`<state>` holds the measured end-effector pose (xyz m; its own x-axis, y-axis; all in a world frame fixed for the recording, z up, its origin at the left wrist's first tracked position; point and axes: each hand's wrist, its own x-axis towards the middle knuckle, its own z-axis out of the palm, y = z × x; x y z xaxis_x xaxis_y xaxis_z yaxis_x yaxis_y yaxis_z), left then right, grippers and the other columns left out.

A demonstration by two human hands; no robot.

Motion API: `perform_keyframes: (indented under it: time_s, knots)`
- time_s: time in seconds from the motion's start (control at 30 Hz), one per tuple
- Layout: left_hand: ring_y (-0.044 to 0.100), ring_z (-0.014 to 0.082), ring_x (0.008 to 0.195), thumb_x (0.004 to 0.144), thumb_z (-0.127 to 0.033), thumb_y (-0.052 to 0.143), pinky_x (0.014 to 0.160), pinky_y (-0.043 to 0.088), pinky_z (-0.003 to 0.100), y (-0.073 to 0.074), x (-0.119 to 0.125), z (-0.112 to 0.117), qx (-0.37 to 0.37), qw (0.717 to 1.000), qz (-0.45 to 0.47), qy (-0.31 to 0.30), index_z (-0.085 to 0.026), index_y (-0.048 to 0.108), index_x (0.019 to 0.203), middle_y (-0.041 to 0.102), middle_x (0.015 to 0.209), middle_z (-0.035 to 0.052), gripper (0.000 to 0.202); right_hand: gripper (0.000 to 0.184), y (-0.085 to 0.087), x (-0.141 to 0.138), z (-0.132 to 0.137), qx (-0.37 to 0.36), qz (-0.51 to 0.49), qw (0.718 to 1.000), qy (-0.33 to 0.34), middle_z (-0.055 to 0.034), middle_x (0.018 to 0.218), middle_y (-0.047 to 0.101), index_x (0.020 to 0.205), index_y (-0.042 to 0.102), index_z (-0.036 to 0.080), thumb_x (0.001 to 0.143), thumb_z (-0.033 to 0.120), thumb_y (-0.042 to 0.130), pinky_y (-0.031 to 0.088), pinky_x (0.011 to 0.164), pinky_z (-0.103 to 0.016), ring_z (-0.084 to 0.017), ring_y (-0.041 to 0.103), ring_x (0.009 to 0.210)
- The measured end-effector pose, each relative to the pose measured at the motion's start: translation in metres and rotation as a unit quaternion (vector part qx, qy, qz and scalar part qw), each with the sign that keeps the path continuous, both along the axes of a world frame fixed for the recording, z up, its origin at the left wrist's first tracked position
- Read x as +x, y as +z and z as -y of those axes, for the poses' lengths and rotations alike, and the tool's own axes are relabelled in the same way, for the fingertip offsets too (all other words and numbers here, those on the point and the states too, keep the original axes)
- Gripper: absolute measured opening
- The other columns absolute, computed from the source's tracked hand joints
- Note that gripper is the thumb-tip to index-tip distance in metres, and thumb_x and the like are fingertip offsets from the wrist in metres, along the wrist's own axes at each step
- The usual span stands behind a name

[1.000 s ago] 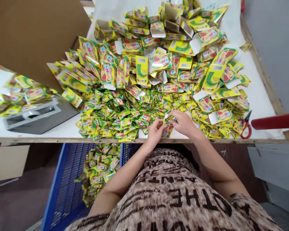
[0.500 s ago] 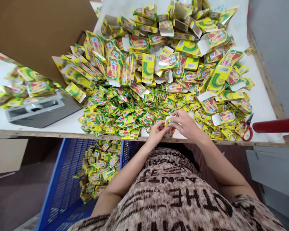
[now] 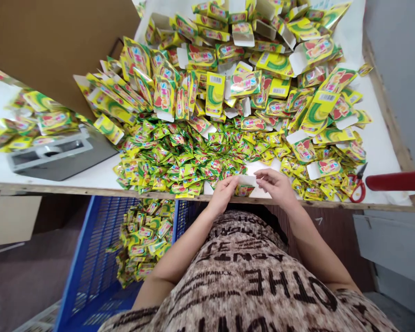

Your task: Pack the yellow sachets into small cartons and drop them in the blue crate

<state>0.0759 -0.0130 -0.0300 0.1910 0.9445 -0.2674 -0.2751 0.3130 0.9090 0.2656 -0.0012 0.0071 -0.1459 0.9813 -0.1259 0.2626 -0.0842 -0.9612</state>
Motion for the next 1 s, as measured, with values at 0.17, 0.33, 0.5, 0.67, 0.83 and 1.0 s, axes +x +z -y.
perform_keyframes:
  time_s: [0.17, 0.33, 0.5, 0.67, 0.83, 1.0]
  knots:
    - [0.065, 0.0172, 0.09, 0.074, -0.031, 0.078, 0.086, 0.048, 0.028, 0.013, -0.005, -0.002, -0.04, 0.998, 0.043, -0.032, -0.018, 0.076, 0.1, 0.075, 0.099, 0.0052, 0.029, 0.028, -0.008, -0.009, 0.011, -0.134, -0.137, 0.981, 0.018, 0.0018, 0.064, 0.062, 0.093, 0.068, 0.02, 0.078, 0.044, 0.07, 0.047, 0.05, -0.027, -0.012, 0.054, 0.049]
    - [0.067, 0.0191, 0.1, 0.069, -0.026, 0.082, 0.092, 0.049, 0.03, 0.018, -0.002, -0.004, -0.081, 0.99, 0.103, -0.058, -0.018, 0.073, 0.108, 0.073, 0.11, 0.0084, 0.041, 0.015, -0.006, -0.016, 0.003, -0.002, -0.02, 0.999, 0.032, -0.0017, 0.083, 0.065, 0.089, 0.073, 0.02, 0.076, 0.023, 0.067, 0.047, 0.058, -0.026, -0.012, 0.055, 0.064]
    - [0.068, 0.0171, 0.092, 0.073, -0.03, 0.079, 0.092, 0.051, 0.032, 0.006, 0.008, -0.004, -0.004, 0.993, 0.032, 0.115, -0.02, 0.076, 0.095, 0.076, 0.097, 0.0046, 0.024, 0.021, -0.005, -0.024, -0.006, 0.046, -0.016, 0.999, -0.021, -0.0035, 0.084, 0.065, 0.097, 0.078, 0.022, 0.08, 0.028, 0.067, 0.048, 0.055, -0.025, -0.012, 0.055, 0.064]
    - [0.069, 0.0199, 0.097, 0.08, -0.034, 0.072, 0.094, 0.052, 0.035, 0.003, 0.009, -0.008, 0.063, 0.986, -0.078, 0.131, -0.021, 0.078, 0.095, 0.077, 0.1, 0.0055, 0.02, 0.024, -0.005, -0.026, -0.011, -0.032, -0.104, 0.993, -0.036, -0.0053, 0.088, 0.07, 0.089, 0.078, 0.022, 0.076, 0.042, 0.074, 0.054, 0.053, -0.027, -0.014, 0.061, 0.066]
    - [0.069, 0.0174, 0.09, 0.077, -0.032, 0.076, 0.087, 0.053, 0.032, 0.005, 0.009, -0.018, 0.055, 0.993, -0.043, 0.093, -0.021, 0.074, 0.107, 0.076, 0.098, 0.0053, 0.032, 0.03, -0.008, -0.026, -0.014, -0.086, -0.135, 0.986, -0.05, -0.0008, 0.069, 0.069, 0.084, 0.074, 0.019, 0.066, 0.041, 0.082, 0.054, 0.053, -0.026, -0.013, 0.06, 0.058]
    - [0.068, 0.0179, 0.083, 0.076, -0.032, 0.076, 0.081, 0.053, 0.031, 0.009, 0.001, -0.024, 0.092, 0.991, -0.092, 0.029, -0.019, 0.078, 0.088, 0.076, 0.088, 0.0064, 0.018, 0.029, -0.012, -0.024, -0.017, -0.083, -0.145, 0.984, -0.064, -0.0012, 0.064, 0.067, 0.074, 0.072, 0.017, 0.062, 0.041, 0.085, 0.052, 0.051, -0.026, -0.013, 0.059, 0.056]
